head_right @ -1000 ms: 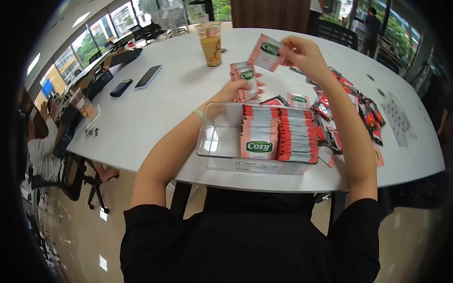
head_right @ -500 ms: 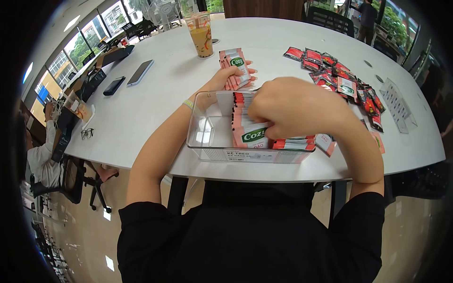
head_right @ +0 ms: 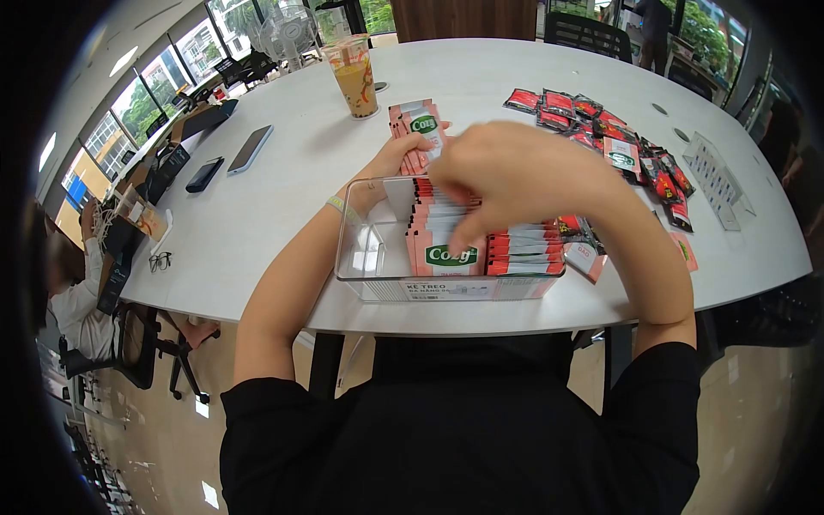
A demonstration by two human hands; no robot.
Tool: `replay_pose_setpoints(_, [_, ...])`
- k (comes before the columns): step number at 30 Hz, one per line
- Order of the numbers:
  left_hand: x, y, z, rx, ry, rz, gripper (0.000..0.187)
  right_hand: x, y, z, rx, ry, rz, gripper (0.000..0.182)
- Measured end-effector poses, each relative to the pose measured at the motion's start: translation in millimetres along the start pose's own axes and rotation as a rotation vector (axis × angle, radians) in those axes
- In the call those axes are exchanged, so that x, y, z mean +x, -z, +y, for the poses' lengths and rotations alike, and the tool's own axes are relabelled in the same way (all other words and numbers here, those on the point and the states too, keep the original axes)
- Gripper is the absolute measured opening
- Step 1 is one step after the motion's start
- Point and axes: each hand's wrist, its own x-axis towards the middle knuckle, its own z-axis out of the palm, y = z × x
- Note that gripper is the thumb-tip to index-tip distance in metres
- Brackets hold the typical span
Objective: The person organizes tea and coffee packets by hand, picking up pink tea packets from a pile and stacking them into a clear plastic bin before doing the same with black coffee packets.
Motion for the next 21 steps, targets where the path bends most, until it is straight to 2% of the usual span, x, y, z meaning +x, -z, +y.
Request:
replay_pose_setpoints(1, [-1.0, 1.3, 1.5, 0.001, 0.002, 0.001, 0.043, 2.1, 0.9, 4.7, 0.002, 0.001, 0.001, 0.034])
replay_pose_setpoints(3, [-3.1, 4.1, 4.9, 0.123, 0.148, 0.057, 0.040, 8.8, 0.0, 18.0, 0.150, -0.101, 0.296, 0.033])
replay_pose_setpoints(4, [-4.5, 1.4, 5.8, 0.125, 0.149, 0.057, 0.040, 15.3, -5.2, 31.0, 0.152, -0.101, 0.297, 0.033])
replay_pose_setpoints(6, [-7.3, -5.7, 5.6, 0.125, 0.030, 0.062, 0.035, 30.6, -27.8, 64.3, 0.006, -0.096, 0.585, 0.036])
replay_pose_setpoints(11, [-5.7, -3.9, 3.7, 0.087, 0.027, 0.064, 0.034, 41.8, -62.7, 104.9, -0.011, -0.085, 0.592, 0.054])
replay_pose_setpoints(13, [-6.5, -4.8, 2.4, 0.087, 0.063, 0.077, 0.034, 42.7, -65.6, 107.7, 0.078, -0.207, 0.414, 0.048])
replay_pose_setpoints(14, [-5.8, -5.1, 2.1, 0.097, 0.045, 0.067, 0.034, 42.4, -64.3, 111.0, 0.044, -0.240, 0.330, 0.037])
replay_pose_setpoints(15, [-5.3, -5.5, 2.1, 0.107, 0.026, 0.057, 0.034, 40.6, -59.4, 110.8, 0.050, -0.242, 0.327, 0.037])
replay_pose_setpoints(17, [-2.8, -4.6, 0.5, 0.076, 0.040, 0.035, 0.034, 34.1, -44.7, 108.1, -0.107, -0.311, 0.345, 0.025])
replay_pose_setpoints(18, [-1.3, -3.4, 0.0, 0.046, 0.045, 0.011, 0.034, 29.9, -34.5, 103.3, 0.064, -0.315, 0.411, 0.018])
replay_pose_setpoints(20, [1.3, 0.5, -2.0, 0.026, 0.039, -0.005, 0.034, 22.1, -13.8, 87.3, 0.044, -0.193, 0.580, 0.021])
replay_pose_setpoints(21, [3.8, 3.4, -3.2, 0.012, 0.036, -0.026, 0.035, 15.8, -1.3, 68.0, 0.219, -0.159, 0.572, 0.022])
